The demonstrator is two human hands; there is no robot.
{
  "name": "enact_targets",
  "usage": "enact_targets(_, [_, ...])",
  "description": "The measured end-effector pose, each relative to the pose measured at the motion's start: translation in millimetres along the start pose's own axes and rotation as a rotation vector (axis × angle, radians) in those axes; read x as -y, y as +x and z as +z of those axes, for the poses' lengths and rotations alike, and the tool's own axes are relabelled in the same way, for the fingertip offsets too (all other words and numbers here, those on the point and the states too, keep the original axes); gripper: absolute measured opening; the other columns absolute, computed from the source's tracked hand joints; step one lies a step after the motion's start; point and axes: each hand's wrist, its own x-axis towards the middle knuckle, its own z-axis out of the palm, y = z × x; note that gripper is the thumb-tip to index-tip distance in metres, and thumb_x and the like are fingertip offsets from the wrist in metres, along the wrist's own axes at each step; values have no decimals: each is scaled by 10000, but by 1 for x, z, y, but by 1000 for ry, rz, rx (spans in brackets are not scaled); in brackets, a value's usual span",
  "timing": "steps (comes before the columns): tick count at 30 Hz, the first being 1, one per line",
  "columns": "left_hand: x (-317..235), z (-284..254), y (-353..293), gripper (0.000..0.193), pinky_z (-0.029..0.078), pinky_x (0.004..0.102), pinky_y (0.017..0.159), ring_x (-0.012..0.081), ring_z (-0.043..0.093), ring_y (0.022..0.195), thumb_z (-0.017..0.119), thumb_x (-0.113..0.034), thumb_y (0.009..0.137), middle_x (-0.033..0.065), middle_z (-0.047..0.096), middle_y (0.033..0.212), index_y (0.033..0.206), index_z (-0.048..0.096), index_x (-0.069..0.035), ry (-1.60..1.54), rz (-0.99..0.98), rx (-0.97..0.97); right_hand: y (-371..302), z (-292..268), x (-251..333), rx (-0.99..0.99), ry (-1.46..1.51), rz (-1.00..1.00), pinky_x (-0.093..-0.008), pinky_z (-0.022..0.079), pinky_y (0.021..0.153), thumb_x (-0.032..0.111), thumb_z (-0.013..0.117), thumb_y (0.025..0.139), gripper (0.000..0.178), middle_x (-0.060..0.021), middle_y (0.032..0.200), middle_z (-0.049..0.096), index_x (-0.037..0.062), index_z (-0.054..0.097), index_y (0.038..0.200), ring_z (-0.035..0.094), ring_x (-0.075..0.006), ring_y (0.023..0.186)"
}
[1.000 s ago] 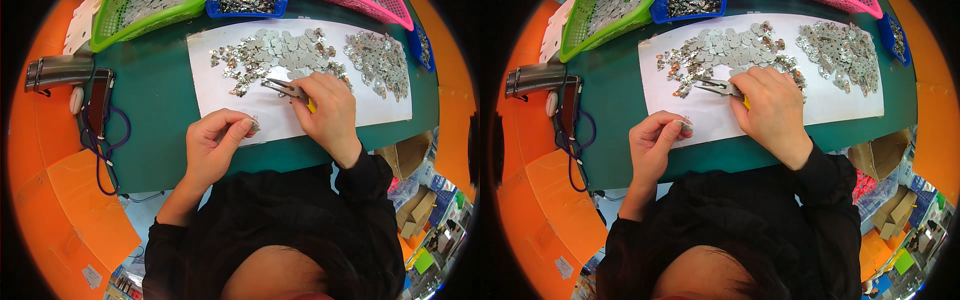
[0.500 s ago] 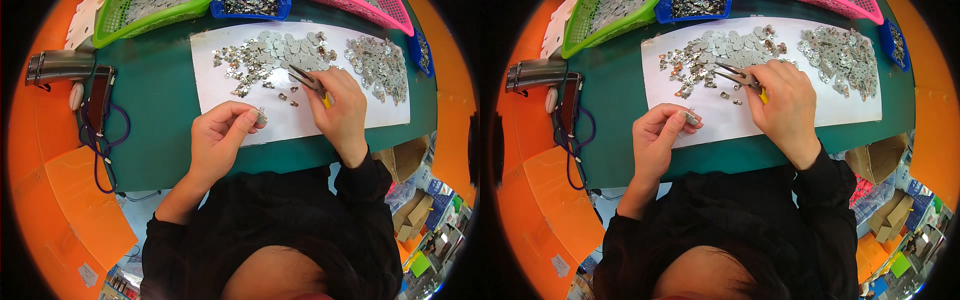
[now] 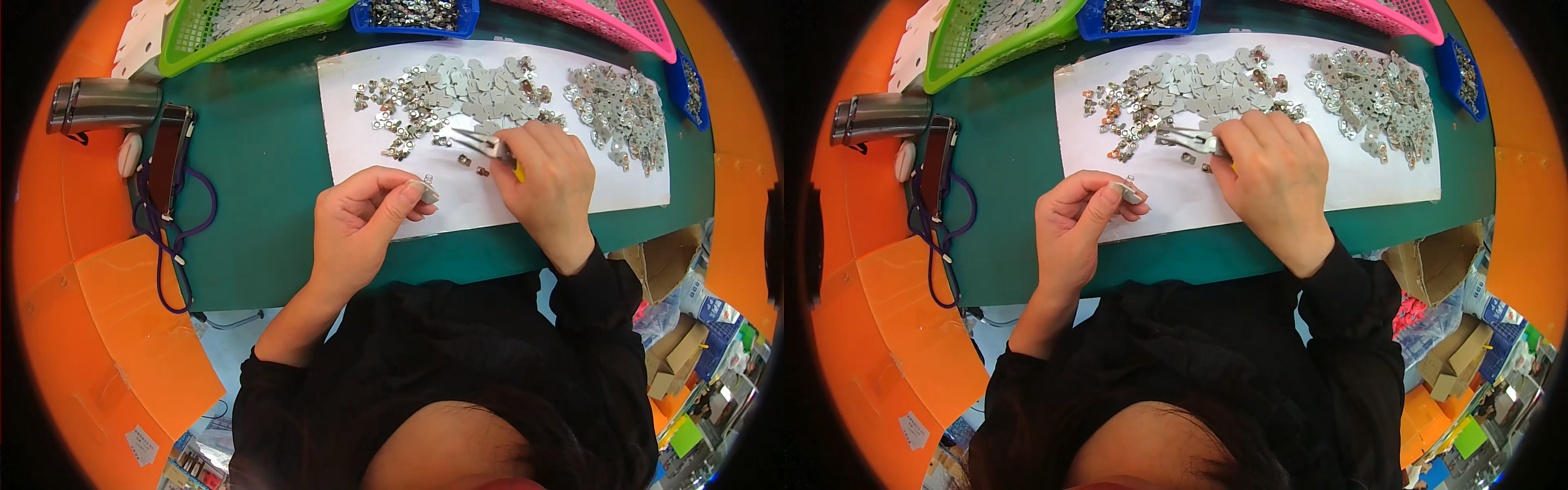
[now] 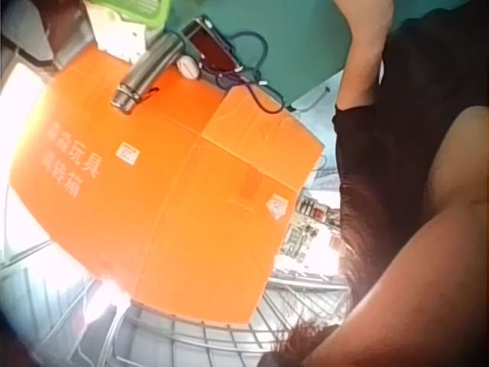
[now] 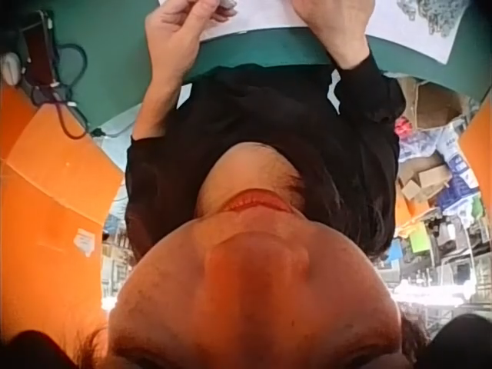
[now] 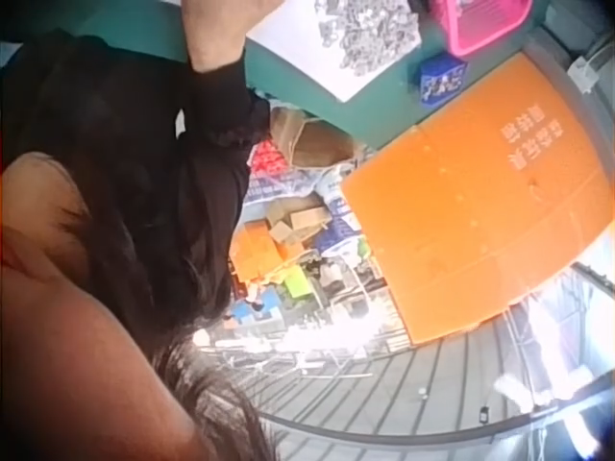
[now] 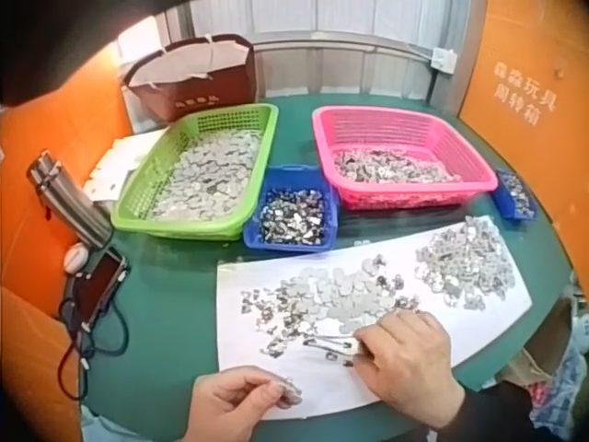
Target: Use pliers to manipulate and process small metal pins on a factory workbench.
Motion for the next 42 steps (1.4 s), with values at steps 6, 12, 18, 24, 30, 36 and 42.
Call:
enact_targets(6, [-1,3,4,130,558,308,745,210,707,824,615,-70,964,151,715,920,993,655,51,36,16,3,5,-12,-11,-61,68,89,-362,444,635,40,738,721,206,-55,751,595,72,664,910,590,-255,716])
enact_targets(12, [0,0,4,123,555,266,777,154,695,861,647,-22,943,114,715,938,1027,663,67,-30,-17,9,3,-18,-11,16,76,33,-360,436,614,7,734,726,202,-69,745,594,62,677,911,580,-258,698])
enact_targets(18, [3,-1,2,123,553,261,794,143,689,857,649,-14,940,105,713,936,1030,664,68,-17,-7,5,-2,-27,-28,29,72,58,-372,443,621,5,725,706,223,-79,730,579,71,683,915,568,-281,707])
enact_targets(24, [0,4,4,118,552,286,775,181,700,832,634,-73,956,122,715,915,989,662,37,81,-16,-9,-7,-22,-44,96,-74,-275,-357,455,754,24,715,653,302,-26,805,596,120,685,938,586,-222,800])
enact_targets(30, [0,5,2,122,552,288,773,181,700,832,635,-77,956,121,713,917,990,660,37,81,-23,-12,-1,-16,-45,85,-97,-350,-359,461,792,38,707,649,283,-12,824,602,122,674,918,600,-214,837])
enact_targets(36, [-2,6,4,143,548,315,777,220,697,857,603,-107,979,150,702,950,1007,641,29,-23,-15,61,3,-27,-25,134,327,-52,-314,443,774,38,664,786,121,-51,826,593,58,642,903,580,-189,821])
enact_targets(42, [-1,11,11,144,551,304,786,185,681,870,610,-124,986,110,696,977,1016,626,15,-289,-34,188,24,-45,6,582,1090,257,-253,437,760,105,620,913,98,-26,836,572,11,593,913,538,-118,800])
